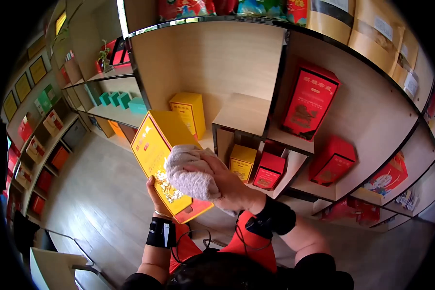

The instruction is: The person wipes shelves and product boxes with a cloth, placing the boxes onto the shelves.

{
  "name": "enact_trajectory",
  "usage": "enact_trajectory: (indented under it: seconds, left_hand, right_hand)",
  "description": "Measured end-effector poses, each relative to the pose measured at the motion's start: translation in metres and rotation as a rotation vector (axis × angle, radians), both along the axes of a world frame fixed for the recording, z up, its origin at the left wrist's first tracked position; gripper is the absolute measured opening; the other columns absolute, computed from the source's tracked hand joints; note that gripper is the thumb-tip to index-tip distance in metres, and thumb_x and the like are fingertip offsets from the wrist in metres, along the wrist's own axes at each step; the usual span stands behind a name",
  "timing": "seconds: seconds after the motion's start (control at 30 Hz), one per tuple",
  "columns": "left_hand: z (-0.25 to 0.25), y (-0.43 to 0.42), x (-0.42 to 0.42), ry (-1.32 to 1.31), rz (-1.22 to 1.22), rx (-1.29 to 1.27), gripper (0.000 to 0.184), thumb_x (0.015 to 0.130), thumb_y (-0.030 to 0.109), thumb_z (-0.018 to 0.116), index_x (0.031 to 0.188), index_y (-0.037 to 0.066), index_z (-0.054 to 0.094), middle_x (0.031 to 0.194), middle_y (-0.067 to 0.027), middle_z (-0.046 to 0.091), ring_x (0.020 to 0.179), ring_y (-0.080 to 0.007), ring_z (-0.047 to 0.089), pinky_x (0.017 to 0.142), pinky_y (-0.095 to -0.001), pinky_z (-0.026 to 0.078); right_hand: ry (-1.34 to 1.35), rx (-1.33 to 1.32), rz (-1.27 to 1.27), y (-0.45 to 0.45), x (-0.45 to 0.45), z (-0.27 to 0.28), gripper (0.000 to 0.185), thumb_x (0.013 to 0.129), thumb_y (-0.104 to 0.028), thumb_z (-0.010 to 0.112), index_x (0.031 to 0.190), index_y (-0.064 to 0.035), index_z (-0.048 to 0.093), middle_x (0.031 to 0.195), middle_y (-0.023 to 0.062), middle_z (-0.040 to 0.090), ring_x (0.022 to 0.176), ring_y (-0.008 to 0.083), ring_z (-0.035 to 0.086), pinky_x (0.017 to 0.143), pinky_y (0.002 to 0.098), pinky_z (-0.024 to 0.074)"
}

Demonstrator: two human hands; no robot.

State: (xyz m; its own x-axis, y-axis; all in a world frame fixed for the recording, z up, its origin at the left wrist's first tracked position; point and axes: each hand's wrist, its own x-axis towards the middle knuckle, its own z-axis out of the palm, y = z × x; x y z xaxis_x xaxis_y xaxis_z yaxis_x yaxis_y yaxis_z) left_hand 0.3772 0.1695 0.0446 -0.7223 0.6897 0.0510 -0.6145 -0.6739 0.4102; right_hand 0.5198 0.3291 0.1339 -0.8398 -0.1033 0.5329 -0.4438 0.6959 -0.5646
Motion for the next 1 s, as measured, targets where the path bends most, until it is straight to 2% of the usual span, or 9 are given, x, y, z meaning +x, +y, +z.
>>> enact_trajectory:
  seconds: [0.03, 0.13, 0.2, 0.33, 0.6, 0.67, 0.73, 0.93, 1.0]
  left_hand:
    - [0.000, -0.010, 0.003, 0.000, -0.013, -0.012, 0.076, 0.081, 0.052, 0.058, 0.138, 0.004, 0.042, 0.128, -0.0150, 0.057, 0.111, -0.0310, 0.060, 0.096, -0.0426, 0.049]
    - [-0.015, -0.030, 0.004, 0.073, -0.144, -0.066, 0.077, 0.081, 0.054, 0.058, 0.139, 0.005, 0.041, 0.129, -0.0144, 0.056, 0.109, -0.0315, 0.061, 0.092, -0.0445, 0.052]
    - [-0.018, -0.031, 0.015, 0.034, -0.167, -0.010, 0.074, 0.082, 0.052, 0.058, 0.138, 0.005, 0.043, 0.128, -0.0146, 0.058, 0.108, -0.0310, 0.062, 0.090, -0.0439, 0.054]
    - [-0.039, -0.035, 0.025, -0.053, -0.155, 0.078, 0.070, 0.084, 0.048, 0.057, 0.137, 0.004, 0.044, 0.126, -0.0152, 0.061, 0.105, -0.0317, 0.064, 0.089, -0.0436, 0.055]
    - [-0.039, -0.034, 0.033, -0.108, -0.173, 0.284, 0.067, 0.088, 0.048, 0.055, 0.137, 0.004, 0.045, 0.128, -0.0149, 0.059, 0.107, -0.0312, 0.064, 0.090, -0.0438, 0.055]
    - [-0.036, -0.035, 0.027, -0.104, -0.154, 0.254, 0.067, 0.087, 0.048, 0.056, 0.137, 0.004, 0.045, 0.128, -0.0148, 0.060, 0.107, -0.0310, 0.064, 0.089, -0.0437, 0.055]
    - [-0.030, -0.032, 0.026, -0.083, -0.103, 0.224, 0.066, 0.088, 0.047, 0.055, 0.136, 0.003, 0.045, 0.127, -0.0156, 0.060, 0.105, -0.0307, 0.065, 0.089, -0.0430, 0.055]
    - [-0.023, -0.038, 0.021, -0.054, -0.231, 0.218, 0.066, 0.088, 0.047, 0.055, 0.136, 0.002, 0.044, 0.126, -0.0172, 0.060, 0.105, -0.0313, 0.065, 0.088, -0.0426, 0.056]
    - [-0.024, -0.040, 0.028, -0.052, -0.224, 0.176, 0.067, 0.088, 0.047, 0.055, 0.136, 0.003, 0.044, 0.126, -0.0167, 0.060, 0.105, -0.0311, 0.065, 0.089, -0.0429, 0.055]
  right_hand:
    - [-0.114, -0.476, 0.140, -0.008, -0.012, -0.001, 0.055, 0.086, -0.015, 0.065, 0.137, -0.0101, 0.046, 0.142, 0.0148, 0.038, 0.132, 0.0310, 0.041, 0.111, 0.0371, 0.0326]
    - [-0.007, -0.303, 0.024, -0.007, -0.047, 0.017, 0.044, 0.092, -0.017, 0.061, 0.133, -0.0085, 0.048, 0.141, 0.0134, 0.041, 0.132, 0.0266, 0.041, 0.110, 0.0349, 0.0342]
    - [0.277, 0.240, -0.119, 0.015, -0.078, 0.033, 0.043, 0.093, -0.021, 0.059, 0.132, -0.0056, 0.050, 0.137, 0.0157, 0.047, 0.128, 0.0304, 0.046, 0.108, 0.0354, 0.0361]
    - [-0.114, -0.365, -0.140, 0.036, -0.104, 0.052, 0.044, 0.097, -0.028, 0.054, 0.131, 0.0003, 0.050, 0.125, 0.0151, 0.060, 0.115, 0.0264, 0.058, 0.101, 0.0349, 0.0430]
    - [-0.570, -1.251, 0.175, 0.029, -0.032, 0.012, 0.050, 0.102, -0.033, 0.046, 0.144, -0.0054, 0.039, 0.145, 0.0070, 0.044, 0.133, 0.0157, 0.042, 0.111, 0.0305, 0.0331]
    - [-0.725, -1.094, 0.013, 0.019, -0.002, -0.011, 0.054, 0.101, -0.038, 0.046, 0.144, -0.0055, 0.040, 0.146, 0.0088, 0.044, 0.131, 0.0186, 0.046, 0.107, 0.0311, 0.0382]
    - [-0.522, -0.782, 0.238, 0.045, 0.029, -0.099, 0.060, 0.101, -0.042, 0.044, 0.147, -0.0042, 0.034, 0.150, 0.0111, 0.038, 0.136, 0.0197, 0.040, 0.113, 0.0322, 0.0305]
    - [-0.751, -0.898, -0.122, 0.008, 0.030, -0.037, 0.063, 0.102, -0.042, 0.042, 0.150, -0.0050, 0.028, 0.154, 0.0106, 0.031, 0.139, 0.0192, 0.036, 0.116, 0.0314, 0.0245]
    - [-0.546, -0.835, -0.223, 0.024, 0.009, -0.033, 0.063, 0.103, -0.043, 0.039, 0.153, -0.0079, 0.022, 0.155, 0.0092, 0.029, 0.139, 0.0170, 0.035, 0.115, 0.0302, 0.0263]
